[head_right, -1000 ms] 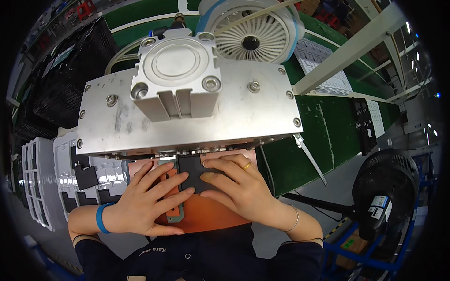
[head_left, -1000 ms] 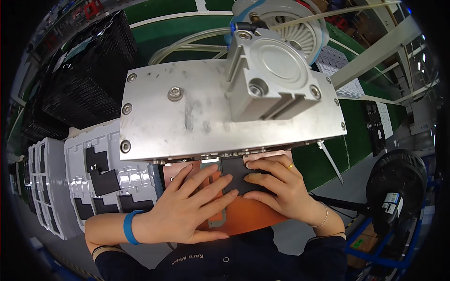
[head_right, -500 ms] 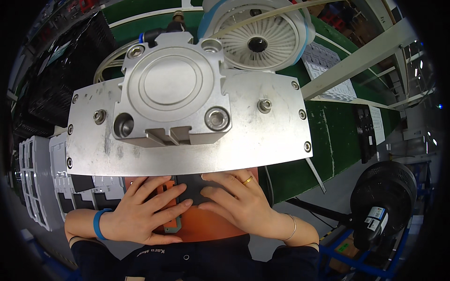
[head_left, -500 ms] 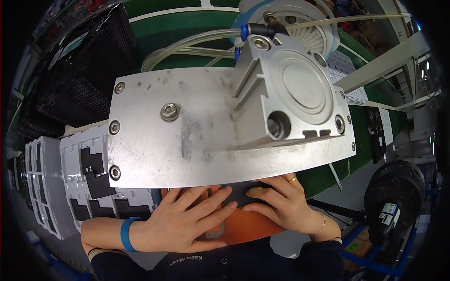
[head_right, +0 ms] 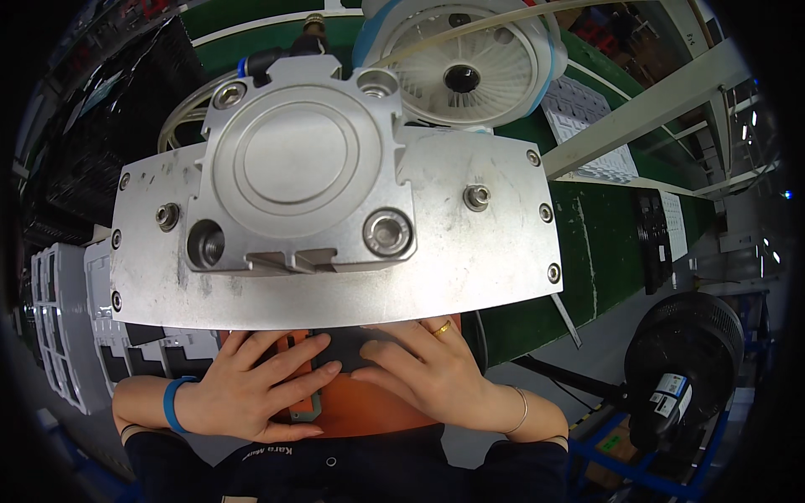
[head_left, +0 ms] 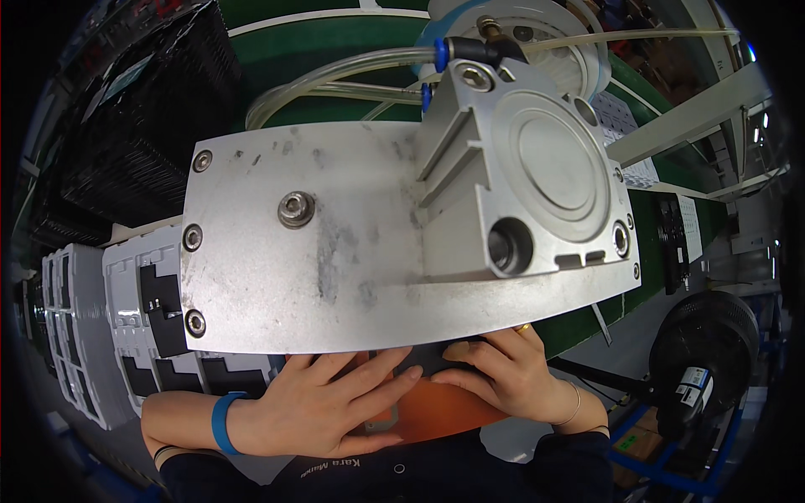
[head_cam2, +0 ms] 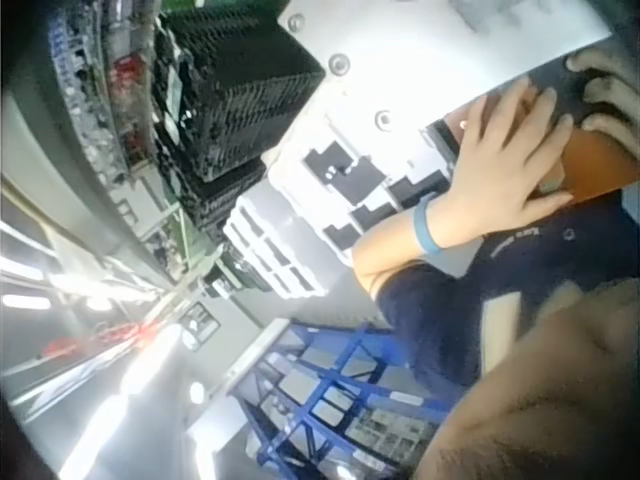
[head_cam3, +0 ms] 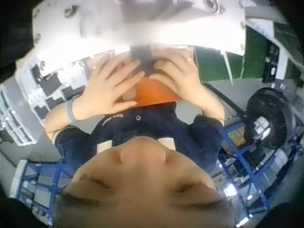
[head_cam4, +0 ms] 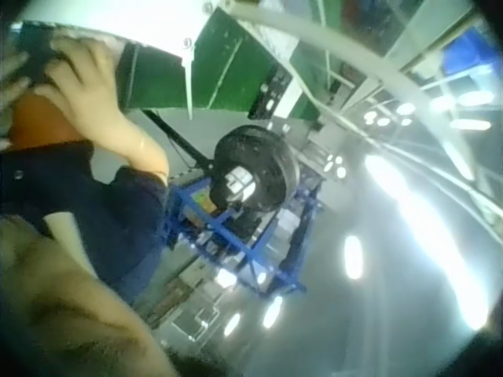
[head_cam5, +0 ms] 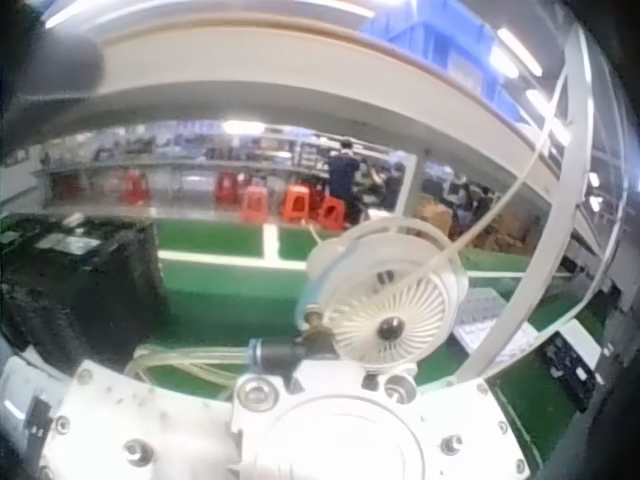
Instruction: The person repeatedly picks up small black rectangular parts from a white tray, places them into a press machine, and operates the press. After pressing, the person removes the parts and places them back into the tray. The person also uses a caliper to measure the parts at intervals.
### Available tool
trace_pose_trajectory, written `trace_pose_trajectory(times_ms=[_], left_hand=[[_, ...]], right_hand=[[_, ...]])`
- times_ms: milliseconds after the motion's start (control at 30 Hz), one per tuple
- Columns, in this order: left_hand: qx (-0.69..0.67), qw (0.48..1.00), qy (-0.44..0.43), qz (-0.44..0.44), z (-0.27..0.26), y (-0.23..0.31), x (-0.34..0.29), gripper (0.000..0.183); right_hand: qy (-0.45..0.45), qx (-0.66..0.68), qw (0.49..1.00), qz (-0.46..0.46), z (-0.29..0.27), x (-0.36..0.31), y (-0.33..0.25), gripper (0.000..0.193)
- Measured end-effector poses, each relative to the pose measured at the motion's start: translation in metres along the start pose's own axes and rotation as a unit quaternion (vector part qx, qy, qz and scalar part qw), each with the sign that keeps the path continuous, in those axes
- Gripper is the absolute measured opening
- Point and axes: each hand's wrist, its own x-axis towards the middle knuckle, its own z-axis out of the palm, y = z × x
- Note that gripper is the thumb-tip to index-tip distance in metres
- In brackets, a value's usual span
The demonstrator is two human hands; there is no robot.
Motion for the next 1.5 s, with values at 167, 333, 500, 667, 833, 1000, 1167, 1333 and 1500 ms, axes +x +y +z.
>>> trace_pose_trajectory(times_ms=[167, 333, 500, 667, 833, 1000, 1167, 1333, 1500], left_hand=[[-0.006, 1.000, 0.008, -0.002, 0.003, 0.001, -0.002, 0.063], [0.000, 1.000, 0.005, -0.001, 0.002, 0.001, -0.001, 0.063], [0.003, 1.000, 0.001, -0.011, 0.004, 0.003, -0.001, 0.062], [0.016, 1.000, -0.002, -0.003, 0.000, 0.000, 0.002, 0.060], [0.000, 1.000, 0.002, -0.007, -0.002, 0.002, 0.001, 0.059], [-0.058, 0.996, 0.068, -0.001, -0.012, 0.006, -0.002, 0.058], [-0.309, 0.940, 0.083, -0.116, -0.028, 0.010, -0.005, 0.037], [-0.596, 0.704, -0.271, -0.273, -0.040, 0.024, 0.009, 0.024], [-0.685, 0.676, -0.135, -0.237, -0.034, 0.025, -0.011, 0.015]], right_hand=[[0.014, -0.013, 1.000, -0.013, 0.001, 0.002, -0.001, 0.033], [0.010, -0.006, 1.000, -0.006, 0.002, -0.001, 0.000, 0.030], [-0.008, 0.020, 1.000, 0.006, -0.002, 0.003, -0.001, 0.027], [-0.019, 0.046, 0.999, 0.003, -0.004, 0.008, 0.001, 0.029], [-0.050, 0.078, 0.996, 0.018, -0.009, 0.011, -0.002, 0.031], [-0.015, 0.243, 0.965, 0.100, -0.019, 0.005, -0.007, 0.029], [0.035, 0.338, 0.931, 0.134, -0.039, -0.005, -0.030, 0.020], [0.099, 0.145, 0.963, -0.204, -0.031, -0.008, -0.064, 0.008], [0.216, -0.006, 0.972, -0.096, -0.041, -0.016, -0.019, 0.027]])
